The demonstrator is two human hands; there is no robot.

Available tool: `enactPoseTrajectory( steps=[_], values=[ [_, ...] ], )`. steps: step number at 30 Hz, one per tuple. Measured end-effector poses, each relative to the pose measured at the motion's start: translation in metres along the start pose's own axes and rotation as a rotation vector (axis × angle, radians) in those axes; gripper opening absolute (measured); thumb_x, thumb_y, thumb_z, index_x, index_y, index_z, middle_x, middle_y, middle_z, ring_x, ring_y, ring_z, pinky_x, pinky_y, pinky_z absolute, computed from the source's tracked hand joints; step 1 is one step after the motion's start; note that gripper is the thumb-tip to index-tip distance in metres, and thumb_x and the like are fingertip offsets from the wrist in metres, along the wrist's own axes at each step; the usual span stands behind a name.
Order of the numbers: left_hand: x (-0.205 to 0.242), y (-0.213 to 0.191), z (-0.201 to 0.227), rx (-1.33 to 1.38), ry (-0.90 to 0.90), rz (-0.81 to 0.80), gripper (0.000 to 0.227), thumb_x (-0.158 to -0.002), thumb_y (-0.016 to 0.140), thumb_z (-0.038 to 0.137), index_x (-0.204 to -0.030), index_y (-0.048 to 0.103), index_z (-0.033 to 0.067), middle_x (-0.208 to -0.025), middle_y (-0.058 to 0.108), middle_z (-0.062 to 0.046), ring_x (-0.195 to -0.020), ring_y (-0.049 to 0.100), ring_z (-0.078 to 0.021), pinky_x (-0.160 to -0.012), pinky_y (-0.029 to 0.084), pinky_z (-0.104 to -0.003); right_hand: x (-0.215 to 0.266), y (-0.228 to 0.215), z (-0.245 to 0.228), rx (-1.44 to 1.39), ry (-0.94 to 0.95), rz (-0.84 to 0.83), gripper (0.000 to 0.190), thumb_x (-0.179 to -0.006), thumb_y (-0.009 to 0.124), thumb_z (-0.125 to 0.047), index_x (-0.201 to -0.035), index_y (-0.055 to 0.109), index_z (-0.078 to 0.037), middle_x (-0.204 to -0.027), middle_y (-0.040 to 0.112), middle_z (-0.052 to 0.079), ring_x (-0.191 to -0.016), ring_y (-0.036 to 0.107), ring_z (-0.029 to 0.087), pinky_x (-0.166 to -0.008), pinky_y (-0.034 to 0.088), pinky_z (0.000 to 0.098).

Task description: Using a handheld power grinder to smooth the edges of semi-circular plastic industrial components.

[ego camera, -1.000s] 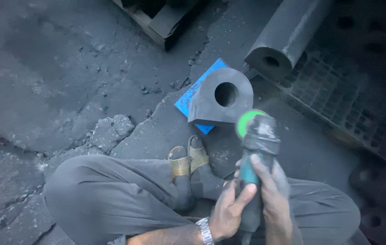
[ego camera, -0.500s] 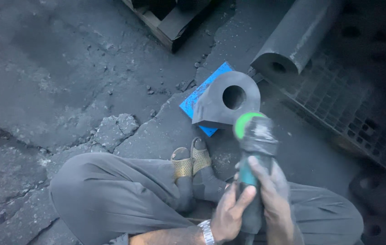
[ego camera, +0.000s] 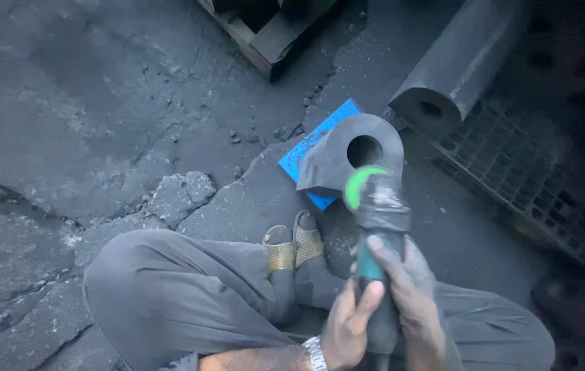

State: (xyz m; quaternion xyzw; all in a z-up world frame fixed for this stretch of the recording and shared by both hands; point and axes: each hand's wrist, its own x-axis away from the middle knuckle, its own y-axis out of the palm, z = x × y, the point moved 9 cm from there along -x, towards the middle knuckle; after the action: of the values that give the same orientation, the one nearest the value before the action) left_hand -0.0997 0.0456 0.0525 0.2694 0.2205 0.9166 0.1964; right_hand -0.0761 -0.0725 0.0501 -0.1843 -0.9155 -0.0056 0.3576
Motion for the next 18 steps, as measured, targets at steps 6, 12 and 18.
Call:
enactPoseTrajectory(
  steps=[6,12,18],
  values=[
    [-0.011,-0.012,0.014,0.108,0.064,0.093,0.068,-0.102,0.046,0.051,-0.143,0.052,-0.0018,-0.127,0.069,-0.019,-0.116,0.065,-0.0255,-0.102,0.047,-0.037,-0.019,0.034,-0.026,0.081,-0.057,-0.140,0.039,-0.090,0.071,-0.034,-0.112,0.064,-0.003,-0.086,0.071,0.009,-0.071,0.068,0.016,-0.065,0.056,0.0318],
    [-0.011,0.002,0.012,-0.085,-0.007,-0.059,0.066,-0.103,0.050,0.051,-0.143,0.052,-0.0025,-0.134,0.065,-0.015,-0.125,0.061,-0.0217,-0.107,0.044,-0.034,-0.003,-0.012,0.001,-0.135,0.003,0.105,0.039,-0.092,0.066,-0.036,-0.110,0.064,0.000,-0.086,0.072,0.010,-0.072,0.070,0.018,-0.066,0.058,0.0329],
    [-0.015,-0.018,0.018,0.105,0.076,0.110,0.070,-0.100,0.048,0.055,-0.144,0.050,0.0004,-0.130,0.068,-0.015,-0.119,0.064,-0.0233,-0.104,0.047,-0.035,-0.023,0.040,-0.027,0.069,-0.025,-0.152,0.038,-0.089,0.070,-0.034,-0.111,0.065,-0.003,-0.087,0.072,0.009,-0.072,0.069,0.017,-0.065,0.057,0.0329]
  ],
)
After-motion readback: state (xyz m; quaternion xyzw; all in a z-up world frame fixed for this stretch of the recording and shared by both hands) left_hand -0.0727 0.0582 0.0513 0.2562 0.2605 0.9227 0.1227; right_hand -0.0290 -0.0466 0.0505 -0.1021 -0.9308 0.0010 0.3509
